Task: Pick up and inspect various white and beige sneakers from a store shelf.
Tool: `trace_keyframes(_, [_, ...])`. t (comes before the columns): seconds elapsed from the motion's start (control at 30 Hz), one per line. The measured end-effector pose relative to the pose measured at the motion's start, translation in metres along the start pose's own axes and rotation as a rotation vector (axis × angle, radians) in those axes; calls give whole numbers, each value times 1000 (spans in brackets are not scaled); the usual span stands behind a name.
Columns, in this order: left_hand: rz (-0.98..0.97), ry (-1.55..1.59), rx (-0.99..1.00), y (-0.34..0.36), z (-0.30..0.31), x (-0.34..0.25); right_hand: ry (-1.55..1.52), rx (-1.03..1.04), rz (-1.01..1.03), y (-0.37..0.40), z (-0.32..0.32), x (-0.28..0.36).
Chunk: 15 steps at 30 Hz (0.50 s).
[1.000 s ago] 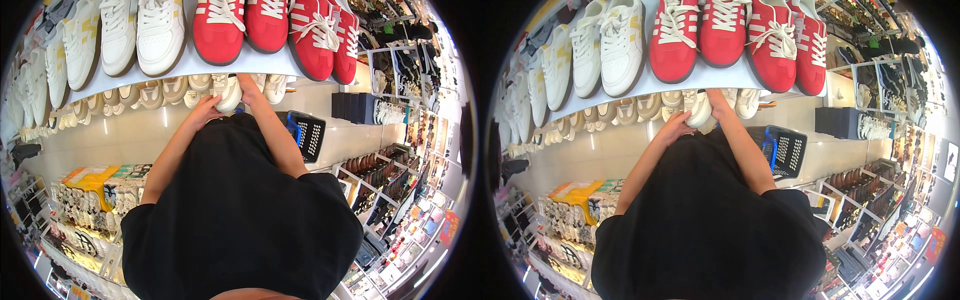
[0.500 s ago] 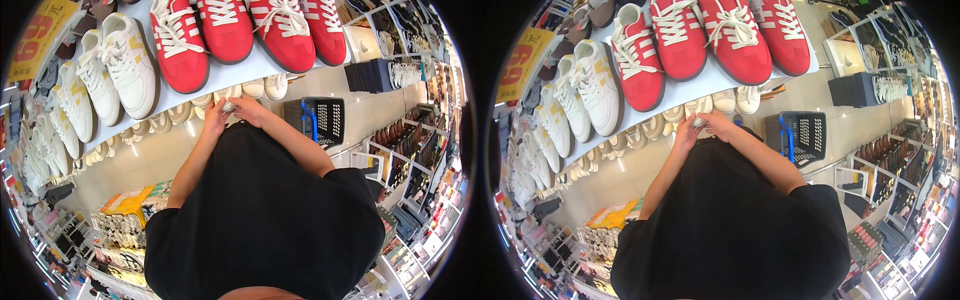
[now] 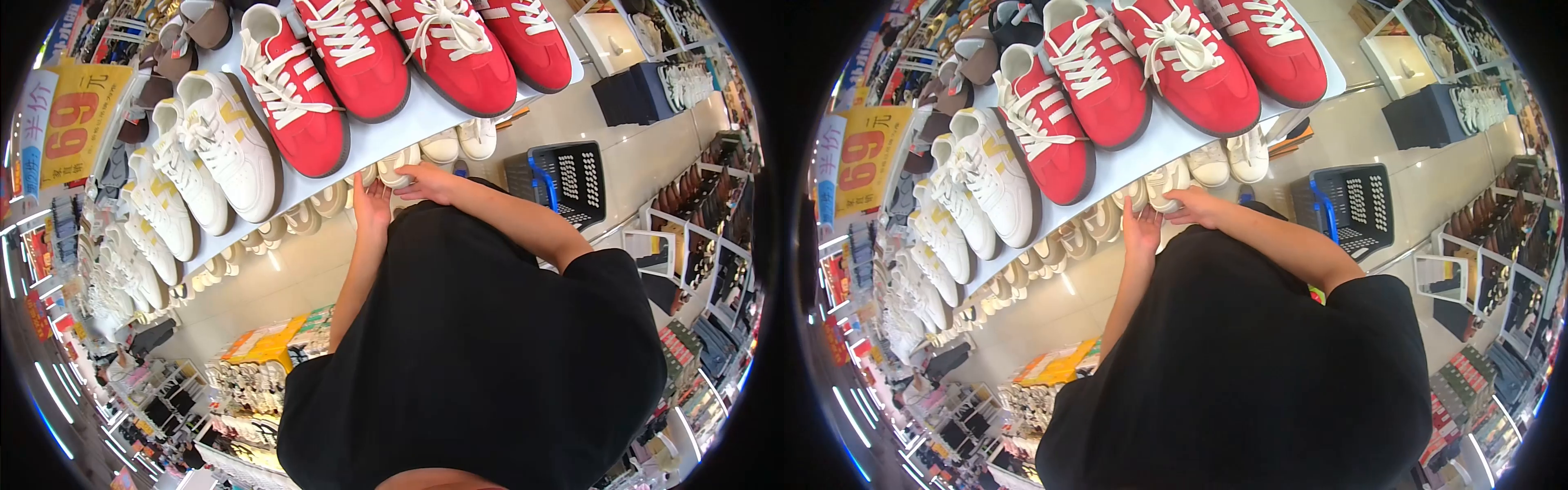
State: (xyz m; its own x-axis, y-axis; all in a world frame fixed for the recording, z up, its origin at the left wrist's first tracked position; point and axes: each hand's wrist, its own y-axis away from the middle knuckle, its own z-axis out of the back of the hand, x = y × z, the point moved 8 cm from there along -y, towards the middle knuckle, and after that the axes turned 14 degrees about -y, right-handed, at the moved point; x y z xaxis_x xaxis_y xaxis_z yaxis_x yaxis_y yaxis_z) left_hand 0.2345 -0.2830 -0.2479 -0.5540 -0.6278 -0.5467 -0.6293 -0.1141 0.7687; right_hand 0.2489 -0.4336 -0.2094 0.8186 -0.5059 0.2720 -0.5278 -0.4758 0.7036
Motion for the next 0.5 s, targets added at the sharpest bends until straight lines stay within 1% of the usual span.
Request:
trace_keyframes(0.03, [-29,-18,20,1,3,-3,-23,7,-9,3,-3,2])
trace_keyframes(0.13, [20,-3,11,-23,15,0,-61,0,-22,1,-3,5])
trace_keyframes(0.17, [60,-15,-48,-32,23,6,-51,5,-28,1,-3,6])
trace_keyframes(0.27, [-13,-79,37,-18,6,-7,-30,-26,-40,-4,4,4])
trace_keyframes(0.37, [-143,-99,20,7,-15,-25,-48,-46,-65,-11,8,4])
trace_keyframes(0.5, [-241,12,122,19,-23,-44,-75,-19,-82,-15,7,7])
